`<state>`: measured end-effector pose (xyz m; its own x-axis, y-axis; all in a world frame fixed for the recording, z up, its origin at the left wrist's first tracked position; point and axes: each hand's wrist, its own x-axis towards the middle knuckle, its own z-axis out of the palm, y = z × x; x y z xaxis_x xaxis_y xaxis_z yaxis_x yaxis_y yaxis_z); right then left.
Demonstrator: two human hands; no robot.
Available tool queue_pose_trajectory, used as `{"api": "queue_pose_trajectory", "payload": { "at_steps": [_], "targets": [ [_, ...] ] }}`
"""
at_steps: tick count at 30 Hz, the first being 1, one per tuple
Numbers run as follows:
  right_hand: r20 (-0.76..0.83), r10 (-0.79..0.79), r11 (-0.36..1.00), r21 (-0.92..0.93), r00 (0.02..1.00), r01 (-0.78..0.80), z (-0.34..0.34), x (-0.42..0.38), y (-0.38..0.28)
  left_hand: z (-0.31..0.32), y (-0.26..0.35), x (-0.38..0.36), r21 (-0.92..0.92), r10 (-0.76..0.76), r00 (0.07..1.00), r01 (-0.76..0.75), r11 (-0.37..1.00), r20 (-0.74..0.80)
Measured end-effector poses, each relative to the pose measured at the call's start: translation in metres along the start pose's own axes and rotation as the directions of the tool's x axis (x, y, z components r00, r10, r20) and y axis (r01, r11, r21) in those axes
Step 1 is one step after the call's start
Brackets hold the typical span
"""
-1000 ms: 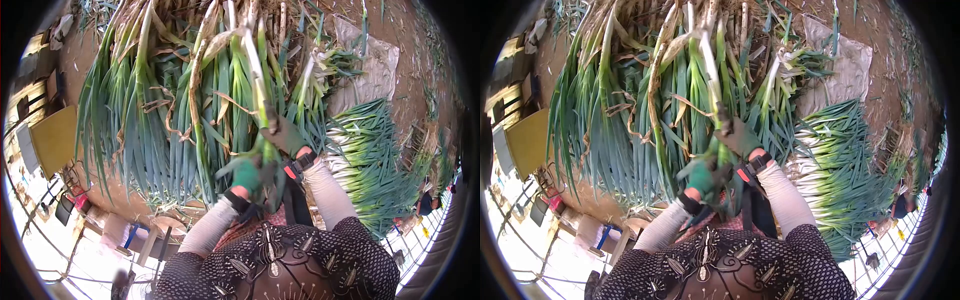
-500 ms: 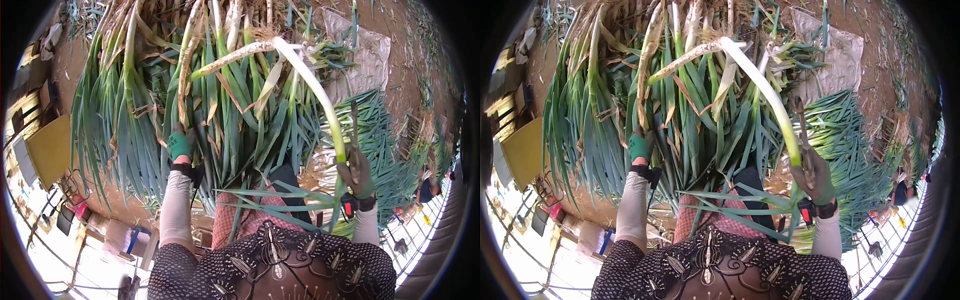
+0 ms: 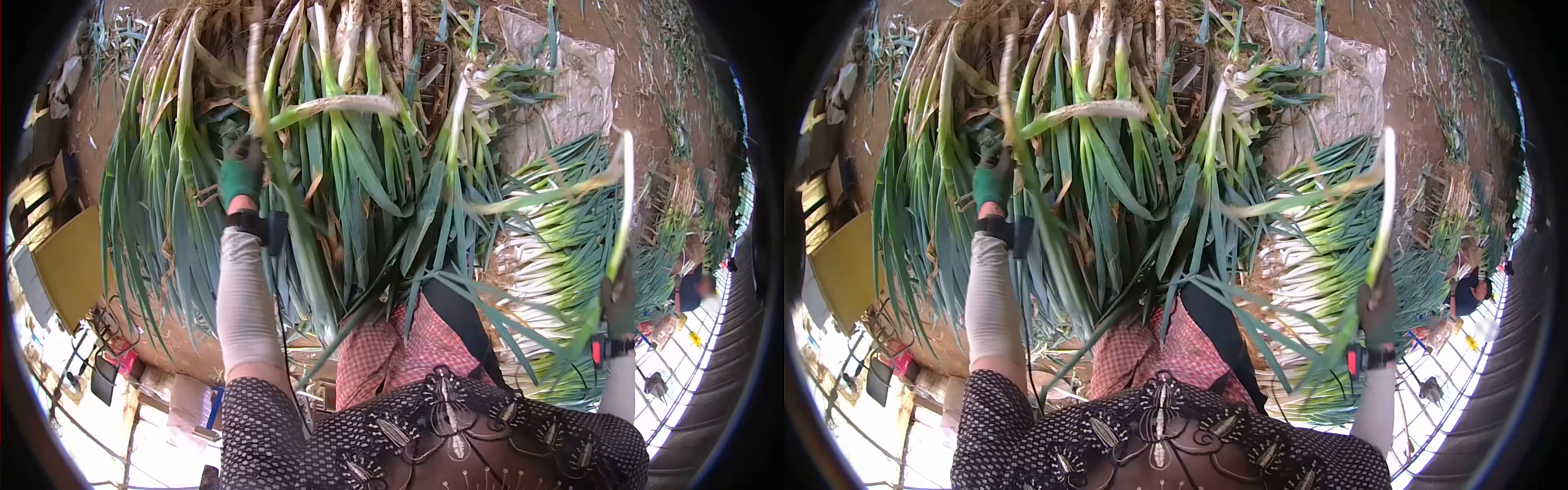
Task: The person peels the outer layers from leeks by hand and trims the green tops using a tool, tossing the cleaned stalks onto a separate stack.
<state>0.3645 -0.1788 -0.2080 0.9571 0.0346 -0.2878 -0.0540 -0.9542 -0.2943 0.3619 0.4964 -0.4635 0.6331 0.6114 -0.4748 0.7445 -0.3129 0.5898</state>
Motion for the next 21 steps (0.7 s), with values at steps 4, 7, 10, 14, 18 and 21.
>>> {"api": "queue_pose_trajectory", "payload": {
  "at_steps": [4, 7, 10, 14, 18, 21],
  "targets": [
    [0.008, -0.125, 0.992, 0.002, 0.992, 0.125, 0.097, 0.081, -0.026, 0.059, -0.025, -0.041, 0.212, 0.053, 0.995, -0.070, 0.975, 0.082],
    [0.223, 0.150, 0.982, 0.084, 0.963, -0.172, 0.152, 0.114, -0.100, 0.095, -0.033, -0.071, 0.685, 0.456, 0.888, -0.301, 0.663, -0.051],
    [0.324, 0.119, 0.964, 0.187, 0.939, -0.187, 0.188, 0.106, -0.133, 0.084, -0.016, -0.068, 0.554, 0.112, 0.991, -0.136, 0.821, 0.077],
    [0.400, -0.180, 0.904, 0.427, 0.899, -0.009, 0.184, 0.085, -0.179, 0.068, 0.001, -0.095, -0.453, 0.124, 0.878, 0.114, 0.884, 0.463],
    [0.788, -0.207, 0.836, 0.450, 0.580, -0.313, 0.197, 0.040, -0.217, 0.080, -0.021, -0.128, -0.386, 0.002, 0.883, 0.203, 0.900, 0.469],
    [0.857, -0.186, 0.860, 0.378, 0.481, -0.342, 0.223, 0.020, -0.234, 0.076, -0.001, -0.147, -0.488, 0.067, 0.847, 0.238, 0.840, 0.528]
  ]
}}
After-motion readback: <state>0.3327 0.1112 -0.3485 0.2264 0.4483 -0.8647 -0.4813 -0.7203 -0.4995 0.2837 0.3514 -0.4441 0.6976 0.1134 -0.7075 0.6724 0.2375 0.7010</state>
